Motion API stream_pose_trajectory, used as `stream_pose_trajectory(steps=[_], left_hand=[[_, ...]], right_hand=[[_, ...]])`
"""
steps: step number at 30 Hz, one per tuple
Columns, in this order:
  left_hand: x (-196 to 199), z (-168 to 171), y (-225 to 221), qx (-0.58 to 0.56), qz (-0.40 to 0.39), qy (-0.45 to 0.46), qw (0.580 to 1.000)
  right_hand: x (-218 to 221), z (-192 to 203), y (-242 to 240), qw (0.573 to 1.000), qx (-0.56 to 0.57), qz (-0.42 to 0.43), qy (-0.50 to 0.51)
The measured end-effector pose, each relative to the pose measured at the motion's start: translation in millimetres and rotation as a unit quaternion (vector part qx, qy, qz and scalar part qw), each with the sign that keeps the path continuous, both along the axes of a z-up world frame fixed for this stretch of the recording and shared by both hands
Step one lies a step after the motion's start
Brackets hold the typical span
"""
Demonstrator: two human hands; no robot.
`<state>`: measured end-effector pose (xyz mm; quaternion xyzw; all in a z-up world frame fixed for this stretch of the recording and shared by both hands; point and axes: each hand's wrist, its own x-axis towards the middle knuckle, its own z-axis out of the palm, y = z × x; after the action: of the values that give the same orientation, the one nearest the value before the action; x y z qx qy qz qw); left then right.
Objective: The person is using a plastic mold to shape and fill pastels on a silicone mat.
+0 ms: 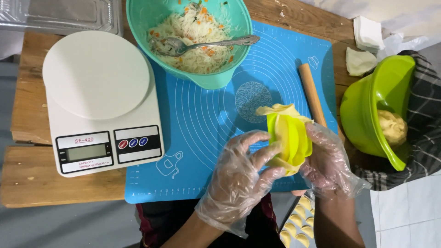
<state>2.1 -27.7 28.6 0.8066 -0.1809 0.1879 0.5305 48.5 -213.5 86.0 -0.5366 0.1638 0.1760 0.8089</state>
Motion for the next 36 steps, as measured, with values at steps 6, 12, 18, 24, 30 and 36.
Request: stream_pose_trajectory(steps=[6,12,18,24,30,36], left_hand=[[-4.6,1.1,1.1,-0.008,0.058,-0.042,0.997],[-14.7,-8.1,-4.3,-0.05,0.051,-0.024,0.997],[-19.1,-27.1,-13.2,-0.007,0.011,0.039,0.999],[-15.5,-19.3,-8.8,0.032,-0.044,-0.026,0.998],[-16.2,-29.8,-12.5,0.029,0.018,-0.09,0.995],[-16.1,-52.8,-17.7,0.028,0.091,-0.172,0.981]], right_hand=[[0.1,1.6,5.4,0.995,-0.091,0.004,-0.051],[4.7,-12.7,-4.5,0.997,-0.001,0.002,-0.073],[6.7,-16.0,-7.5,0.997,0.039,0.018,-0.062],[7.2,-27.4,-9.6,0.996,-0.036,-0.048,-0.066],[15.5,-0.4,29.6,0.986,-0.09,-0.141,0.009],[25.6,-26.5,6.0,0.982,-0.096,-0.159,0.03]])
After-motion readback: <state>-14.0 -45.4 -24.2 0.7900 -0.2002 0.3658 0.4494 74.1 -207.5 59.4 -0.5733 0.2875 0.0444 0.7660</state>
